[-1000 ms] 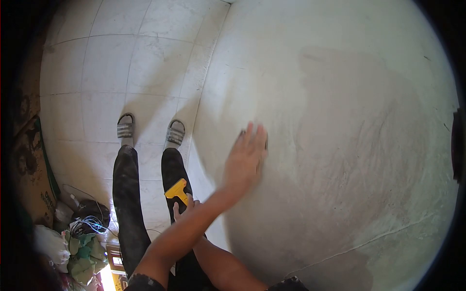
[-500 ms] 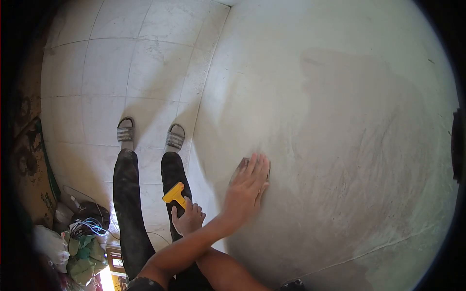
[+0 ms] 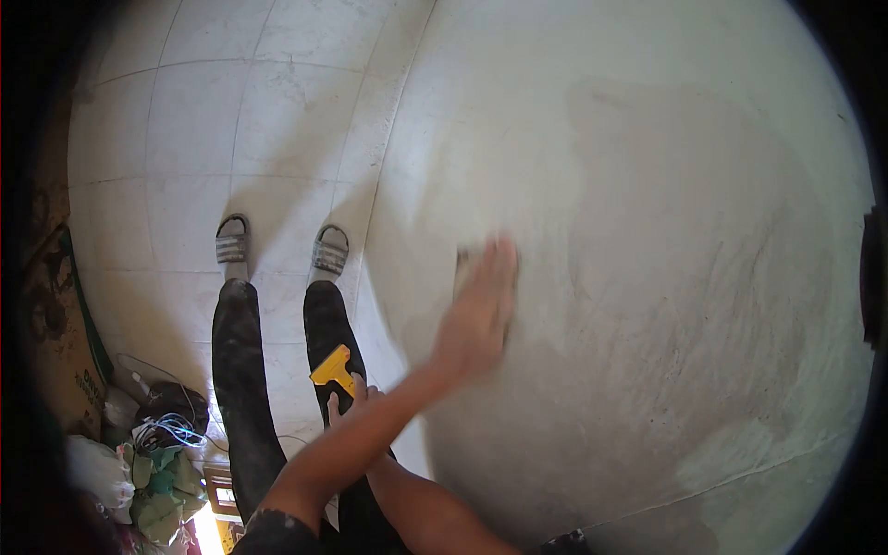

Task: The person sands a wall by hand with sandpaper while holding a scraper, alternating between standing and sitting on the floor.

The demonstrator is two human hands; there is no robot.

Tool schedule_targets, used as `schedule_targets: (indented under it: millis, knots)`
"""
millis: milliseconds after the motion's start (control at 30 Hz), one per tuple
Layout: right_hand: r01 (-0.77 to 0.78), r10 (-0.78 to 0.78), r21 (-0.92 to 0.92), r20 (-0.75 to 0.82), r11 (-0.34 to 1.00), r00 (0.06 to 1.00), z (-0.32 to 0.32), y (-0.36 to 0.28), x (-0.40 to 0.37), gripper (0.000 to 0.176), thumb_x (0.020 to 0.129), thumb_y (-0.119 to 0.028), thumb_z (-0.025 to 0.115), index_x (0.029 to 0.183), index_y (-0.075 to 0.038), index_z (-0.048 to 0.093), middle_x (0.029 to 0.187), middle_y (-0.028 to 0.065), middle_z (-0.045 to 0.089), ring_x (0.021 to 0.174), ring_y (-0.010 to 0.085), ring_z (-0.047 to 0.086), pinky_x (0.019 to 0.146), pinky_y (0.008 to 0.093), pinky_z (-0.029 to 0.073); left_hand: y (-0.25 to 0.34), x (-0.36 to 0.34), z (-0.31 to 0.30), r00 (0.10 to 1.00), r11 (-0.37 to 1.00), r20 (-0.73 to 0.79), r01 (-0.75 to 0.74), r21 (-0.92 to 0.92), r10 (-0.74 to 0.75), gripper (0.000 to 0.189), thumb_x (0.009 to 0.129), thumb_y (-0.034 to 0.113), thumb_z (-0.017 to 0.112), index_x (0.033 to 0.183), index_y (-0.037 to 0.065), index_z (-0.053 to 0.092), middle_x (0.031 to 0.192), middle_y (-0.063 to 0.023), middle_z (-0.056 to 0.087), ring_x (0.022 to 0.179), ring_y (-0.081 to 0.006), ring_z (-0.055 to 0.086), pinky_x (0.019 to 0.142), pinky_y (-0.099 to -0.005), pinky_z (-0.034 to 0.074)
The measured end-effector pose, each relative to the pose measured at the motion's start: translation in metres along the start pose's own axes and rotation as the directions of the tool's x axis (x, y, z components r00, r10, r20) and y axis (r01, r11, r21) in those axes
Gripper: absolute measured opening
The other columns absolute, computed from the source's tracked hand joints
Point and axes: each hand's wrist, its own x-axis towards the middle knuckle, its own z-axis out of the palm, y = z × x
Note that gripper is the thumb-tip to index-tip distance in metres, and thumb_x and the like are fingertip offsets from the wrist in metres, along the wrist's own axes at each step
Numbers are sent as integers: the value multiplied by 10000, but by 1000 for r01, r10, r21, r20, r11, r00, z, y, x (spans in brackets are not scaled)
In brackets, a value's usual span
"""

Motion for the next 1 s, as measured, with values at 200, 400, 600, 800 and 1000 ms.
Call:
schedule_targets:
  millis: [200,400,600,800,1000]
  knots:
    - [33,-16,182,-92,983,996,25,7,-4,679,887,-451,700,1444,-109,513,1170,159,634,1136,358,576,1017,510,412,11,-32,9,987,991,82,-134,-14,135,588,1102,267,359,1614,-7,261,1667,-226,268,1564,-383,211,1277,-472,168]
    - [76,-66,96,-105,992,992,14,4,1,626,887,-432,703,1392,-93,555,1118,163,634,1053,343,597,923,502,466,-20,-31,9,966,917,-39,228,-326,-254,560,1124,259,287,1609,-20,261,1693,-187,237,1582,-320,187,1290,-473,96]
    - [14,-14,-20,-36,1000,999,-1,-7,1,640,893,-446,694,1420,-120,534,1122,149,646,1086,330,602,933,517,436,70,-45,29,822,825,138,-517,-230,553,527,1117,300,394,1578,45,392,1651,-144,354,1553,-283,281,1287,-436,177]
    - [35,-36,-22,-35,999,999,-2,-1,6,603,896,-427,686,1401,-130,544,1100,146,644,1069,328,606,891,517,452,20,-68,23,970,901,-49,-238,-362,237,429,1053,188,575,1446,14,564,1484,-186,569,1421,-320,510,1187,-376,389]
    - [182,-184,-28,-227,983,956,11,20,5,649,892,-413,693,1424,-84,519,1067,159,629,1011,327,598,894,498,456,33,-30,-22,850,638,10,403,-656,-527,429,1074,313,586,1309,-45,625,1097,-81,719,987,-132,660,900,-257,502]
